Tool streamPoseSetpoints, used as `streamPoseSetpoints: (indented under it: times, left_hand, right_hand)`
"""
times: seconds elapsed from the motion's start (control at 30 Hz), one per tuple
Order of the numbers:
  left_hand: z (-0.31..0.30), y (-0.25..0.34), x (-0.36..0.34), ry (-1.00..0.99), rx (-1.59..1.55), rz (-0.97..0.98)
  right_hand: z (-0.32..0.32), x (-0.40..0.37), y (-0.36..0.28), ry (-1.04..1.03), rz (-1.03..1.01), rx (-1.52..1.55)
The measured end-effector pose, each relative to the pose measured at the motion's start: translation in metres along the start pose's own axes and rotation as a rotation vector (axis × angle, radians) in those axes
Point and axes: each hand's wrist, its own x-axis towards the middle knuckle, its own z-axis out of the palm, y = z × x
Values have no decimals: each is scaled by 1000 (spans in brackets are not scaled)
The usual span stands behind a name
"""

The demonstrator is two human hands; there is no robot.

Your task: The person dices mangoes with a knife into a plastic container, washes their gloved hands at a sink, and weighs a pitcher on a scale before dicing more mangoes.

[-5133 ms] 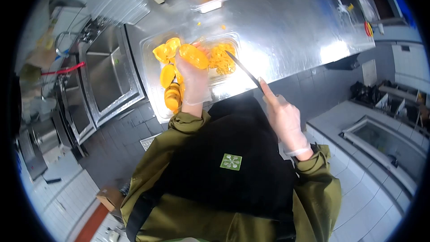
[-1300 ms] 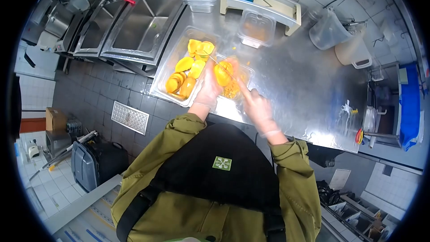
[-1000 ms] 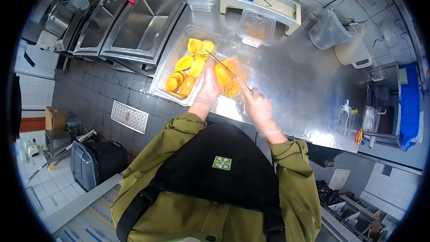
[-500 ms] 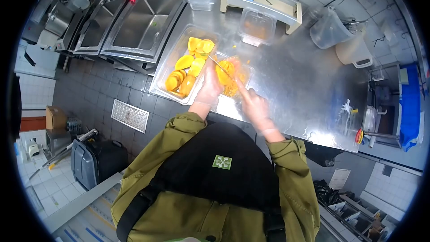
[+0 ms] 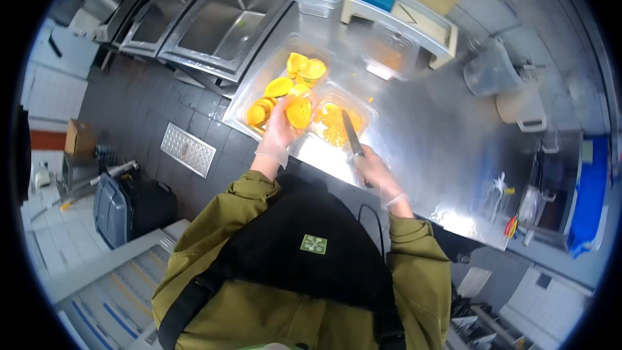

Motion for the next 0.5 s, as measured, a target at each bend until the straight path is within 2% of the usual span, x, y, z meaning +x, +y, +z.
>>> streamPoseSetpoints:
  times: [0.03, 0.07, 0.17, 0.27, 0.33, 0.4, 0.43, 0.47, 0.5]
  left_hand:
    - [-5, 4, -1, 0, 24, 17]
    - [-11, 8, -2, 1, 49, 31]
    - [-24, 35, -9, 2, -50, 60]
    - [-27, 75, -21, -49, -163, -11]
    - [-38, 102, -21, -147, -206, -105]
    - [-44, 137, -26, -194, -301, -154]
    - [-45, 154, -32, -189, -373, -170]
    - [-48, 175, -38, -217, -342, -140]
    - [-51, 200, -45, -161, -363, -137]
  right_hand:
    - [4, 17, 5, -8, -39, -5]
    - [6, 35, 12, 91, -62, -98]
    - [7, 62, 27, 466, -316, -810]
    - [16, 39, -7, 514, -329, -785]
    - [20, 41, -11, 613, -416, -825]
    - [35, 47, -30, 727, -680, -646]
    - [49, 48, -54, 675, -609, -531]
    - [61, 56, -73, 502, -619, -225]
    - [78, 64, -93, 323, -609, 78]
